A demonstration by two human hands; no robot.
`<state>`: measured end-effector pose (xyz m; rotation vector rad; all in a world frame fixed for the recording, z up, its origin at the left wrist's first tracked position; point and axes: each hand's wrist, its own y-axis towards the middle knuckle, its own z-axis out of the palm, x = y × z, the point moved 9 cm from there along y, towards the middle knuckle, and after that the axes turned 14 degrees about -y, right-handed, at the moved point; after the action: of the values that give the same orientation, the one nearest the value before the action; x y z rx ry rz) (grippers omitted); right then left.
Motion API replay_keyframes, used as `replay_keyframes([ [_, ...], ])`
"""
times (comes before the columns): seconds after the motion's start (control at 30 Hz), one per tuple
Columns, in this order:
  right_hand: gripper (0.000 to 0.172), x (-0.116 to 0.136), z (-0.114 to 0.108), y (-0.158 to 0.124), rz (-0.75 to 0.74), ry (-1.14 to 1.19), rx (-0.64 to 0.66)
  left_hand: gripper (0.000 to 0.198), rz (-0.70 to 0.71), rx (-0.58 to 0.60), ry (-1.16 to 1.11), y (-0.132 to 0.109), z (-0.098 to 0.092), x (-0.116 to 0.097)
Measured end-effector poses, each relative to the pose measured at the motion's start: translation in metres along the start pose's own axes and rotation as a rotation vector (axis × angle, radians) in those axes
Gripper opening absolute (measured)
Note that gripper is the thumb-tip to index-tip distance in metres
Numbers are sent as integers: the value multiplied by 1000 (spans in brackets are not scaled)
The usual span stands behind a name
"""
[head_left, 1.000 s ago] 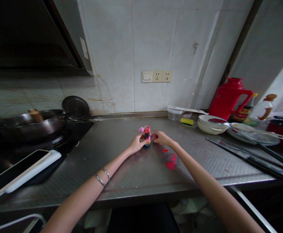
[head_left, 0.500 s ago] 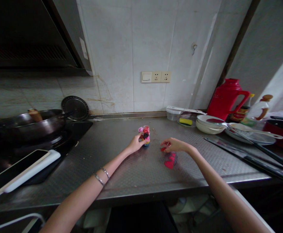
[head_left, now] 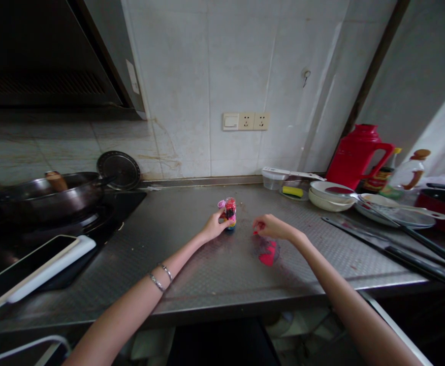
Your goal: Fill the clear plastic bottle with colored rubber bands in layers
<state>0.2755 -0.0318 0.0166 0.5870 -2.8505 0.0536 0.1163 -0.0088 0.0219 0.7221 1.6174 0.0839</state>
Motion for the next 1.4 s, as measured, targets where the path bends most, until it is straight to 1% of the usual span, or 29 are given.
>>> replay_keyframes([
  [0.07, 28, 3, -13, 4, -26, 25, -53, 45, 11, 4, 5, 0, 0, -1],
  [0.17, 27, 11, -45, 11, -61, 82, -170, 44, 4, 7, -3, 0, 1, -2],
  [0.23, 25, 22, -70, 15, -91, 139, -262, 43, -8, 8, -14, 0, 1, -2],
  [0.33, 21, 44, -103, 22, -145, 177, -372, 40, -23, 12, -25, -1, 2, -2],
  [0.43, 21, 71, -121, 29, -201, 109, -414, 38, -24, 15, -37, -1, 3, -4],
  [0.5, 21, 87, -123, 34, -243, 47, -400, 37, -20, 21, -40, -2, 4, -6],
  [0.6, 19, 104, -118, 41, -315, -42, -344, 38, -17, 25, -34, -3, 4, -8],
  [0.73, 17, 108, -112, 43, -355, -98, -318, 38, -22, 31, -28, -3, 4, -9],
  [0.8, 17, 105, -113, 43, -353, -89, -320, 39, -32, 29, -22, -2, 4, -8],
  [0.87, 17, 99, -116, 43, -341, -52, -352, 40, -41, 20, -12, -2, 3, -7],
  [0.93, 17, 87, -121, 45, -310, 21, -412, 40, -49, 15, -5, -2, 2, -5],
  [1.0, 19, 70, -121, 53, -253, 89, -459, 40, -54, 13, -12, -2, 2, -5],
  [1.07, 21, 50, -109, 67, -161, 99, -452, 40, -54, 10, -29, -2, 3, -5],
  [1.13, 26, 33, -87, 86, -70, 53, -381, 40, -54, 0, -43, -2, 3, -5],
  [1.17, 30, 27, -74, 95, -51, 21, -342, 41, -54, -6, -49, -2, 2, -4],
  [1.23, 42, 29, -50, 112, -110, -48, -290, 42, -52, -18, -60, -2, 2, -3],
  [1.3, 48, 39, -32, 124, -217, -118, -279, 42, -46, -21, -68, -2, 1, -2],
  [1.4, 44, 51, -12, 140, -298, -173, -248, 43, -42, -15, -66, -2, 2, -1],
])
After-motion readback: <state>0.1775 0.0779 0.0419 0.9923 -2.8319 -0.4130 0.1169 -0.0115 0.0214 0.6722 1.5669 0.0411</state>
